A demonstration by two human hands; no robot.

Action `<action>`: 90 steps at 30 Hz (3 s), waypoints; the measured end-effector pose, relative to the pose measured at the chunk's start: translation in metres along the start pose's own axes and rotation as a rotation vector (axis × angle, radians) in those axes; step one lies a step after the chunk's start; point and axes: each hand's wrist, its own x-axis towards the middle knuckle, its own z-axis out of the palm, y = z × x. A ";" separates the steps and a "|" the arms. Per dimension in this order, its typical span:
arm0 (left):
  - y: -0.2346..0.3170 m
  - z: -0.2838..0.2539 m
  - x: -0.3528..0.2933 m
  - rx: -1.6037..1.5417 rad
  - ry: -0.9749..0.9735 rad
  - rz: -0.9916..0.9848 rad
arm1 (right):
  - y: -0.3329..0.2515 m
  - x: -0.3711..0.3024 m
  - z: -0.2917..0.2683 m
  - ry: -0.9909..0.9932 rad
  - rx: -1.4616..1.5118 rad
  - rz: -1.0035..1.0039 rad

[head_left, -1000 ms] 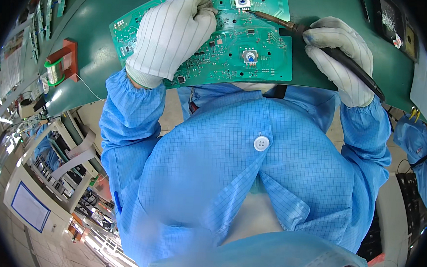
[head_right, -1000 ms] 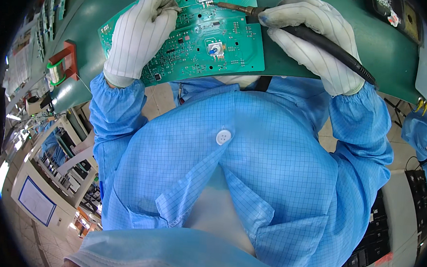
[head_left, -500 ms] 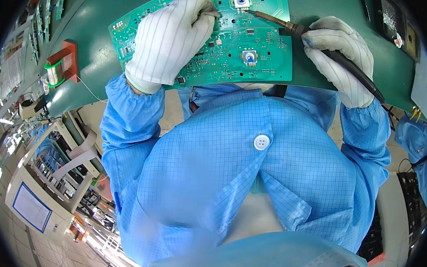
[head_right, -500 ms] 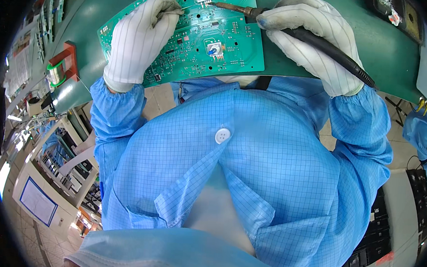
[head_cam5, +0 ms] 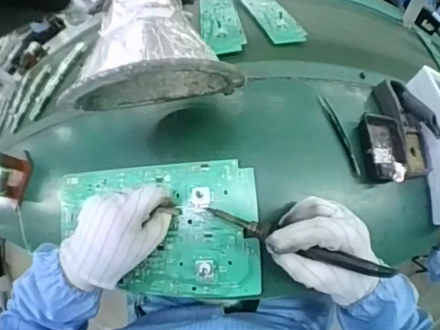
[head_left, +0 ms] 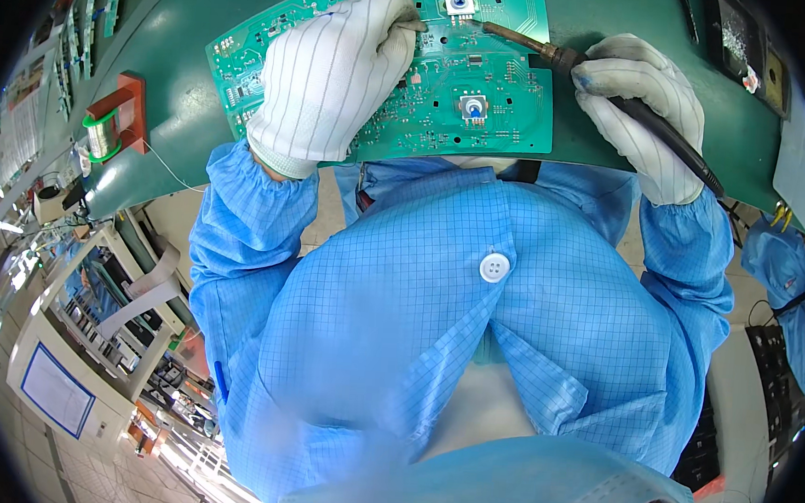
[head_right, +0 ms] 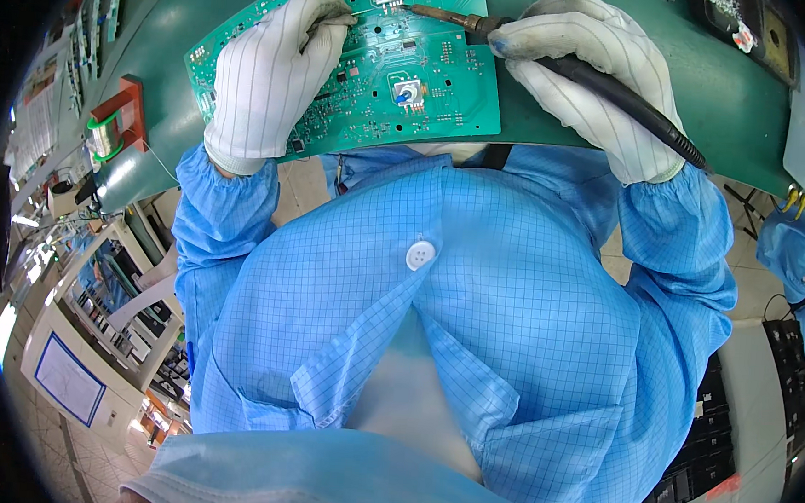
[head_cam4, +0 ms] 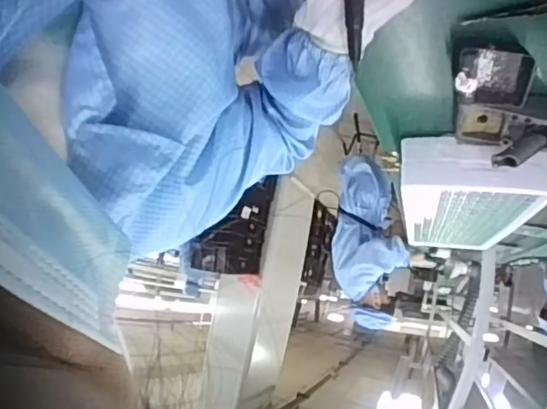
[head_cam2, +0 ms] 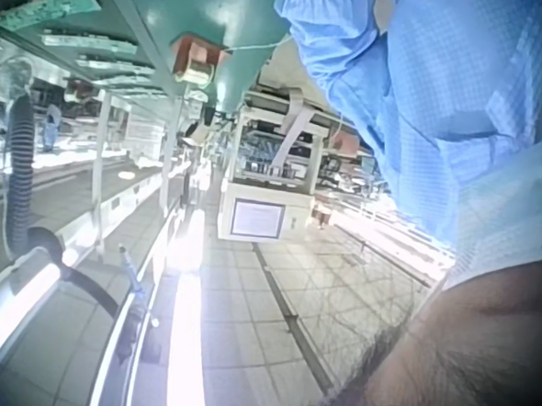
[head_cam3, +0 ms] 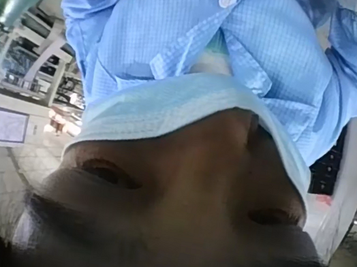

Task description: Solder components onto printed circuit boards and organize them on the workbench.

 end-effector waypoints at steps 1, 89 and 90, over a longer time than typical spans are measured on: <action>0.000 0.000 0.000 0.001 0.001 -0.007 | 0.000 0.000 0.000 0.001 -0.001 0.000; 0.027 -0.015 -0.001 0.064 0.019 -0.050 | -0.003 0.004 0.008 -0.032 -0.227 -0.335; 0.027 -0.015 -0.002 0.065 0.019 -0.053 | -0.003 0.005 0.008 -0.034 -0.224 -0.328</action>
